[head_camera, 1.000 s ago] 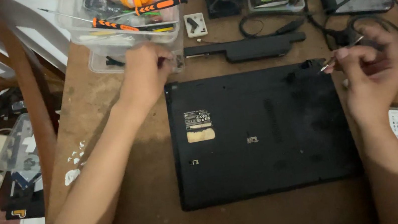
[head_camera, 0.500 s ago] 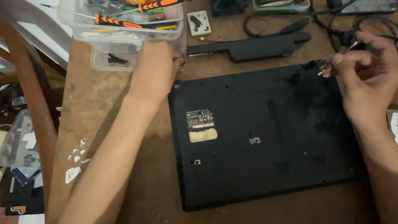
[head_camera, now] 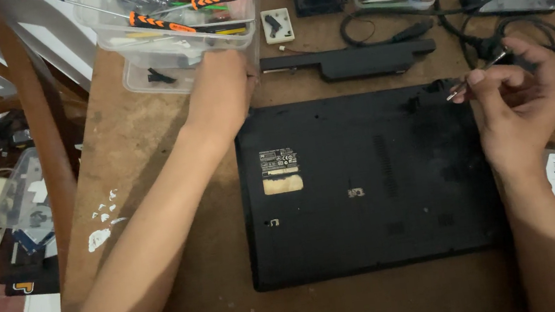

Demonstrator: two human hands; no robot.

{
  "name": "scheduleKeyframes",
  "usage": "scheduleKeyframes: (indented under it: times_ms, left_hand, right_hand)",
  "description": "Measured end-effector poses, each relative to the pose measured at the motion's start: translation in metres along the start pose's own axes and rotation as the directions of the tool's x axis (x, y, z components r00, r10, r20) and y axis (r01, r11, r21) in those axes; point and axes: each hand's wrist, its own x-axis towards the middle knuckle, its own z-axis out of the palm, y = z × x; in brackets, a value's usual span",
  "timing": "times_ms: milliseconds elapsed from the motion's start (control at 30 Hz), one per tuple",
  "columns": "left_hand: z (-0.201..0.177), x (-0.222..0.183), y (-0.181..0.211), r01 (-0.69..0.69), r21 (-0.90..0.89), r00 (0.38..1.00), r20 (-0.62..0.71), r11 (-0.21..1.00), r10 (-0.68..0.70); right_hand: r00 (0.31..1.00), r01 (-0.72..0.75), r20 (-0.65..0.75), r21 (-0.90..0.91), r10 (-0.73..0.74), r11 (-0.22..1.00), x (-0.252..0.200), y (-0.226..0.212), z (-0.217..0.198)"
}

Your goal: Repairing a laptop by manipulating internal components and screws

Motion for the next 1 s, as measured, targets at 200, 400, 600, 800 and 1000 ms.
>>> scheduleKeyframes:
  times_ms: [200,400,600,800,1000]
  left_hand:
    - [0.0,-0.002,-0.005,-0.014,-0.01,1.0,-0.018,1.0,0.014]
    - [-0.023,-0.012,0.007,-0.036,-0.106,0.999,-0.029,0.994,0.033]
    - [-0.014,-0.015,0.001,-0.111,-0.019,0.989,-0.098,0.994,0.108]
    - [-0.003,-0.016,-0.015,-0.092,0.052,0.987,-0.127,0.994,0.098]
    - [-0.005,-0.015,-0.016,-0.132,-0.036,0.981,-0.151,0.991,0.125]
  right_hand:
    - [0.998,-0.033,-0.045,0.035,0.035,0.999,0.0,0.008,-0.001]
    - [1.0,0.007,-0.007,-0.028,-0.007,1.0,0.0,-0.003,-0.002]
    - [0.998,-0.017,-0.064,0.041,0.019,0.999,-0.001,0.012,-0.005]
    - [0.988,0.145,-0.05,-0.025,-0.146,0.989,0.009,0.015,-0.028]
    - [0.964,-0.07,-0.241,0.162,0.109,0.984,0.012,0.033,-0.034]
